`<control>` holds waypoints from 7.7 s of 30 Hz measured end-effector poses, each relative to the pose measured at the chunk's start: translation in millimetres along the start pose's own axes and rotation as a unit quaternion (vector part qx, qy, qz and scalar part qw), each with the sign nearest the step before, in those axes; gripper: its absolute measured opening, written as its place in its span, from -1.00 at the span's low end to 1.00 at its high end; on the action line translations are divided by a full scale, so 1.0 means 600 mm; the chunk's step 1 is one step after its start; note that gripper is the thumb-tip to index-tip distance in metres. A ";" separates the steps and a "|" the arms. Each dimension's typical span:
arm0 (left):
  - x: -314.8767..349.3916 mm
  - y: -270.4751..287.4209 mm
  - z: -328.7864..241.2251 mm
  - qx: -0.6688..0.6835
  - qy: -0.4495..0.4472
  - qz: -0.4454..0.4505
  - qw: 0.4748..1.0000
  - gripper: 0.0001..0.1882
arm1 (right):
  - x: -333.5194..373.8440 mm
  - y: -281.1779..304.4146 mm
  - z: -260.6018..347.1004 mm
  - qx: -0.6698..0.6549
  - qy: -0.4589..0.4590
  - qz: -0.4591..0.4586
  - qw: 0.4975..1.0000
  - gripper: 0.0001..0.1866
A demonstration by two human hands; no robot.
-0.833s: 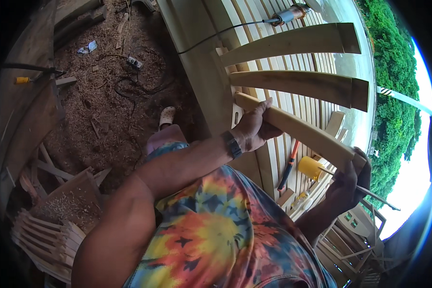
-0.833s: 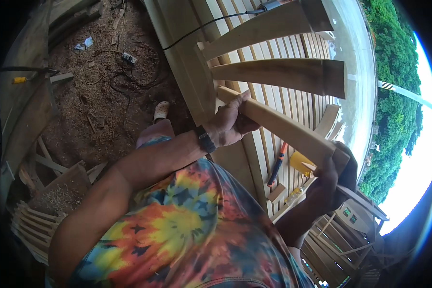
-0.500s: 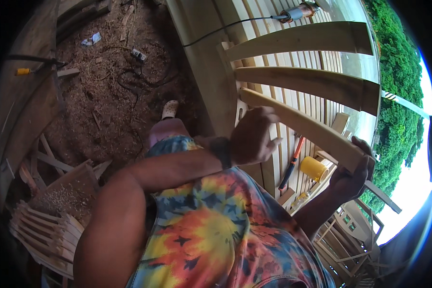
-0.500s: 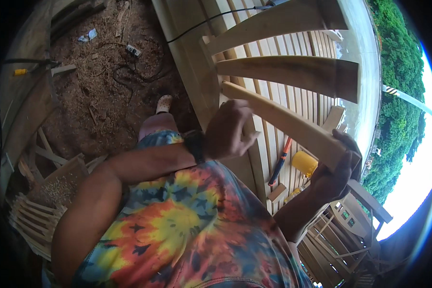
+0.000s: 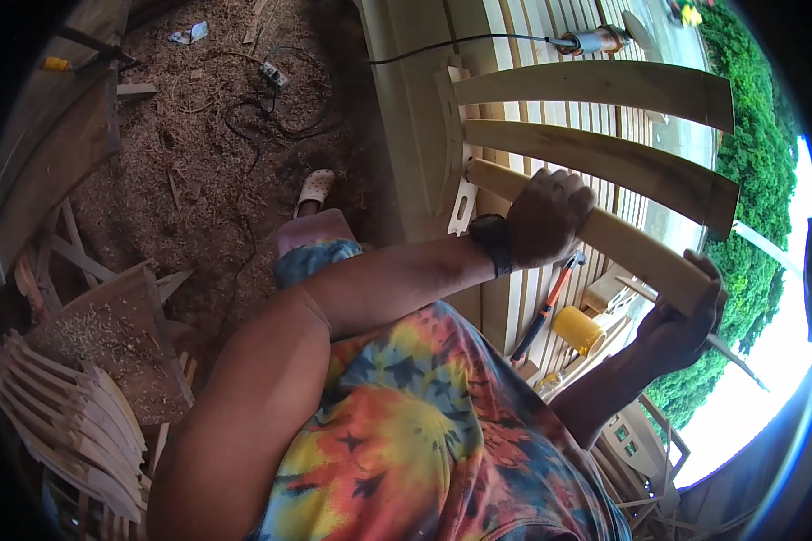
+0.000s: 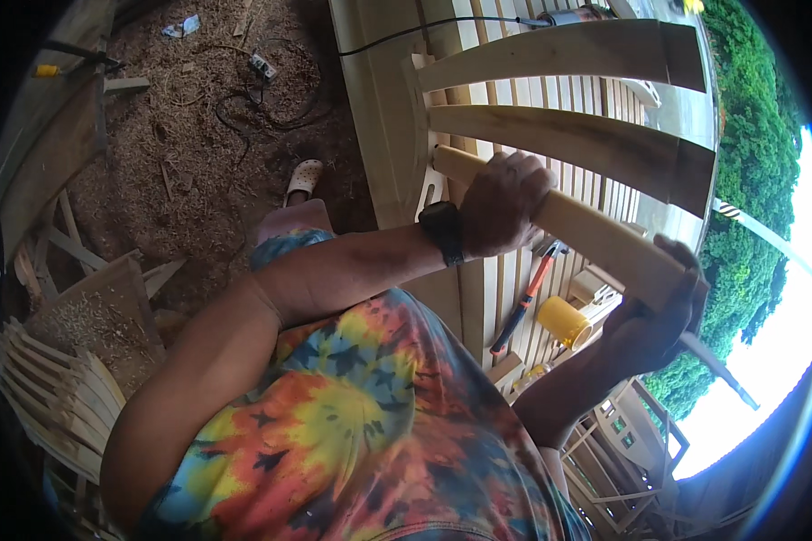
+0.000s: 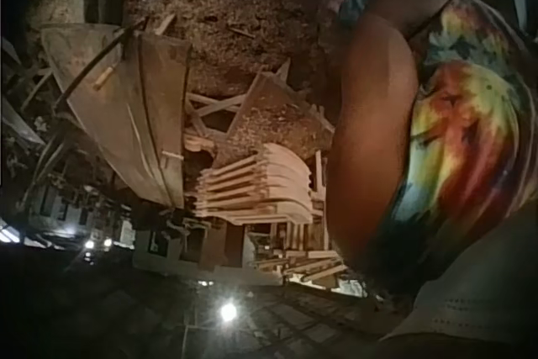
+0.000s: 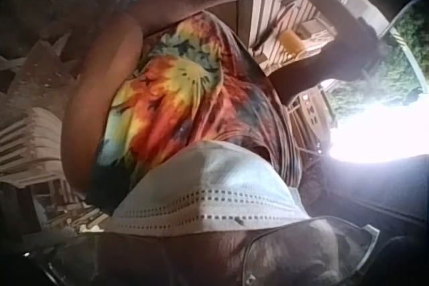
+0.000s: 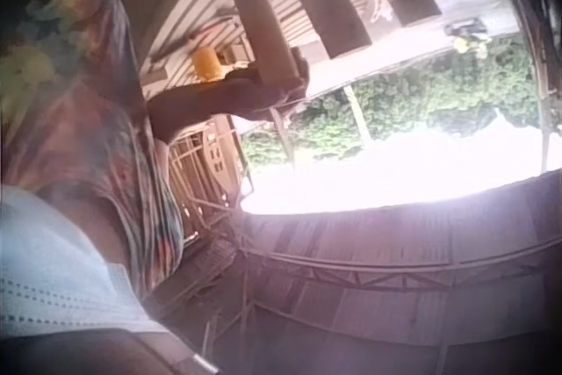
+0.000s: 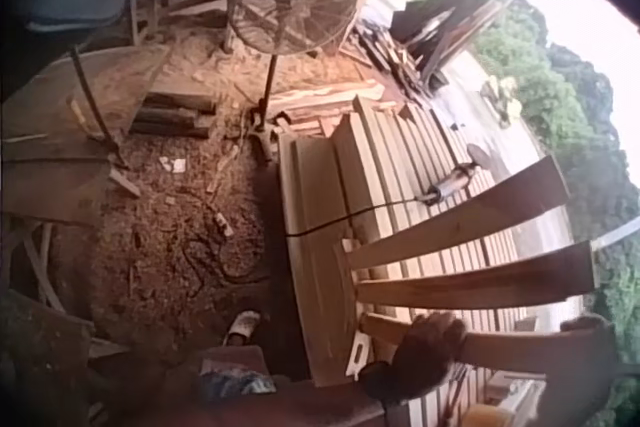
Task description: The person applies glue to wooden slats using a wooden stick, hammers the slats into a curved wooden frame, spreads glue on the opposite ends of the slats and onto another curved piece, and attaches the curved piece onto the slats.
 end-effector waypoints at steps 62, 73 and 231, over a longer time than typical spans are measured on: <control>0.109 0.046 0.065 -0.253 0.204 0.121 0.938 -0.20 | 0.483 0.731 -0.615 0.306 -0.574 -0.134 0.748 -0.48; 0.180 -0.033 -0.015 -0.343 0.203 0.214 0.892 -0.32 | 0.369 0.685 -0.687 0.217 -0.571 -0.126 0.782 -0.43; 0.228 -0.269 -0.116 0.225 0.249 0.499 0.799 -0.48 | 0.430 0.606 -0.367 -0.078 -0.371 -0.148 0.913 -0.60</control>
Point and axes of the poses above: each hand's wrist, its own x-axis away from the middle knuckle, its own y-axis out of the back of the hand, z = x × y, the point moved 9 cm from there along -x, towards the middle knuckle, and after that the axes turned 2 degrees about y, right-handed, at the moved point
